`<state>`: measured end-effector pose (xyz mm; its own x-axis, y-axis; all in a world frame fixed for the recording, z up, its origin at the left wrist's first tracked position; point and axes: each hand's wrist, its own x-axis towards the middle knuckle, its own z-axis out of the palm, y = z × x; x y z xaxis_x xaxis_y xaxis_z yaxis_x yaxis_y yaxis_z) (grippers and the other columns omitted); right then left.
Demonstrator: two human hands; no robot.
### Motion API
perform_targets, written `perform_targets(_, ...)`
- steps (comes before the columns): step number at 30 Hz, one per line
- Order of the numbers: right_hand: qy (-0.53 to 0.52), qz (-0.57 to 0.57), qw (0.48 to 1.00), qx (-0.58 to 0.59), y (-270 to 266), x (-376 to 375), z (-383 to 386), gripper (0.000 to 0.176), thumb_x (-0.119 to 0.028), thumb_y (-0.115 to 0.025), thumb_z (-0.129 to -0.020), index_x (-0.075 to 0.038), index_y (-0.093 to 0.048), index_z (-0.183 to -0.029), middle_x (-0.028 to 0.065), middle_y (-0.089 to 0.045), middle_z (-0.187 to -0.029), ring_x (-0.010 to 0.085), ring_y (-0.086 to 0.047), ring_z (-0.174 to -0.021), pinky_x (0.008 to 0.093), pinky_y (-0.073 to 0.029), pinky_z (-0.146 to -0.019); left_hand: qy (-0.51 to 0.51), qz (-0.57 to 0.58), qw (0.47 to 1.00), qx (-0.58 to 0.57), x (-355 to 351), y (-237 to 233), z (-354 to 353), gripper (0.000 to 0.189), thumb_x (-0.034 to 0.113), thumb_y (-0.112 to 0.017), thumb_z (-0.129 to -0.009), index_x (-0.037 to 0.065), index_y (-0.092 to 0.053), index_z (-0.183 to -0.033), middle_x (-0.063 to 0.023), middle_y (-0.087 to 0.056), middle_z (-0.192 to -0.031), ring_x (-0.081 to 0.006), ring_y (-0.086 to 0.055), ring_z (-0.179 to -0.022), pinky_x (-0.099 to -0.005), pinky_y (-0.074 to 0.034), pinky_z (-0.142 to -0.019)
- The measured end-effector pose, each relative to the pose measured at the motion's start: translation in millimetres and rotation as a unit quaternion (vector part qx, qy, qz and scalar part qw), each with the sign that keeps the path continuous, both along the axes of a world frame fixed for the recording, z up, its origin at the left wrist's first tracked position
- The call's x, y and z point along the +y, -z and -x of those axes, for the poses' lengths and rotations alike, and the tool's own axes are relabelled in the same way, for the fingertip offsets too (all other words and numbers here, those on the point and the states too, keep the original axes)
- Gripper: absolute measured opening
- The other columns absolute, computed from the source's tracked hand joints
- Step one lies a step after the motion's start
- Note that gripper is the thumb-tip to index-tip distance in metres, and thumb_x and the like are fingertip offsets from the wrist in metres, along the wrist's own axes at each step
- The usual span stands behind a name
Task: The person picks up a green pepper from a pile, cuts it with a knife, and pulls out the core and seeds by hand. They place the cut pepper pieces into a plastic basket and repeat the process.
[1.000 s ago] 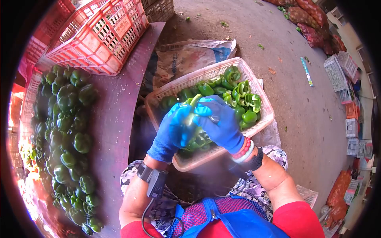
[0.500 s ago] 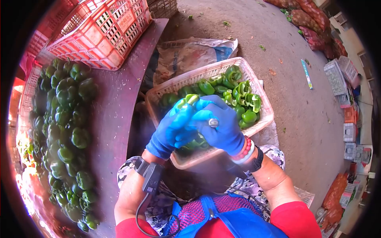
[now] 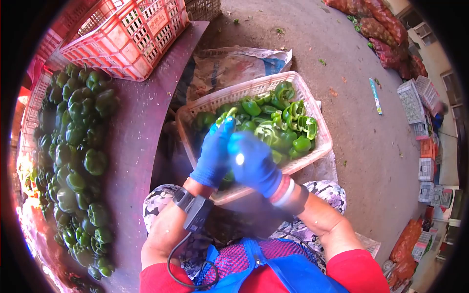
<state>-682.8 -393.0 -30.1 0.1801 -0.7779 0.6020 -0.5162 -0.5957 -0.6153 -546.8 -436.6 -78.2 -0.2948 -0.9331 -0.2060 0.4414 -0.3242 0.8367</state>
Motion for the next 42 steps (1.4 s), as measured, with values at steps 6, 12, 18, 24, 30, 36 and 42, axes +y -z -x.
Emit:
perform_targets(6, 0.213, -0.105, 0.969, -0.074, -12, -32, 60, 0.029, -0.018, -0.074, -0.094, -0.005, -0.072, -0.120, 0.0074, -0.067, -0.087, 0.0206, -0.066, -0.071, 0.0342, -0.053, -0.065, 0.061, -0.030, 0.997, -0.048, -9, -64, -8, 0.032, 0.032, -0.061, -0.103, 0.009, -0.059, -0.125, 0.0021, -0.052, -0.065, -0.0084, -0.044, -0.042, -0.0231, -0.036, -0.039)
perform_targets(12, -0.131, -0.548, 0.746, -0.354, -37, -33, 75, 0.040, -0.038, -0.070, -0.099, -0.006, -0.070, -0.123, -0.0008, -0.065, -0.079, 0.0070, -0.059, -0.059, 0.0220, -0.044, -0.051, 0.215, -0.010, 0.975, -0.050, 0, -62, -7, 0.046, 0.026, -0.070, -0.095, 0.006, -0.056, -0.133, -0.0002, -0.061, -0.080, -0.0090, -0.056, -0.056, -0.0221, -0.047, -0.045)
perform_targets(18, -0.156, -0.608, 0.740, -0.240, -48, -29, 68, 0.038, -0.031, -0.075, -0.094, -0.004, -0.068, -0.121, 0.0038, -0.070, -0.082, 0.0104, -0.063, -0.060, 0.0234, -0.048, -0.053, 0.359, 0.003, 0.914, -0.187, -3, -100, -31, 0.051, 0.019, -0.072, -0.093, 0.007, -0.055, -0.140, -0.0012, -0.064, -0.083, -0.0086, -0.059, -0.058, -0.0227, -0.048, -0.048)
perform_targets(24, -0.163, -0.628, 0.678, -0.347, -31, -24, 59, 0.031, -0.034, -0.072, -0.096, -0.008, -0.069, -0.111, 0.0012, -0.062, -0.069, 0.0094, -0.056, -0.050, 0.0234, -0.042, -0.045, 0.317, 0.062, 0.934, -0.153, 6, -101, -35, 0.056, 0.019, -0.074, -0.092, 0.006, -0.052, -0.142, -0.0006, -0.064, -0.083, -0.0081, -0.058, -0.058, -0.0227, -0.047, -0.051)
perform_targets(30, -0.123, -0.628, 0.653, -0.404, -35, -31, 56, 0.020, -0.033, -0.071, -0.096, -0.014, -0.066, -0.100, -0.0049, -0.058, -0.071, 0.0059, -0.054, -0.059, 0.0228, -0.043, -0.051, 0.178, 0.078, 0.971, -0.137, 28, -123, -65, 0.047, 0.012, -0.075, -0.087, 0.005, -0.055, -0.129, -0.0032, -0.065, -0.090, -0.0101, -0.061, -0.063, -0.0253, -0.051, -0.055)
perform_targets(36, 0.055, -0.412, 0.909, -0.021, 30, -41, 71, 0.030, -0.029, -0.077, -0.087, -0.005, -0.068, -0.104, 0.0076, -0.065, -0.076, 0.0171, -0.062, -0.062, 0.0375, -0.050, -0.058, -0.053, -0.036, 0.944, -0.323, 161, -174, -219, 0.036, 0.010, -0.069, -0.087, 0.006, -0.063, -0.122, -0.0017, -0.066, -0.100, -0.0069, -0.061, -0.071, -0.0232, -0.052, -0.051)
perform_targets(42, -0.014, -0.400, 0.914, 0.062, -5, -12, 42, 0.027, -0.025, -0.075, -0.089, -0.004, -0.069, -0.105, 0.0058, -0.064, -0.075, 0.0175, -0.060, -0.063, 0.0360, -0.048, -0.059, 0.228, -0.343, 0.671, -0.617, 421, -131, -316, 0.045, 0.048, -0.072, -0.089, 0.008, -0.075, -0.108, -0.0101, -0.075, -0.094, -0.0267, -0.072, -0.082, -0.0406, -0.056, -0.077)
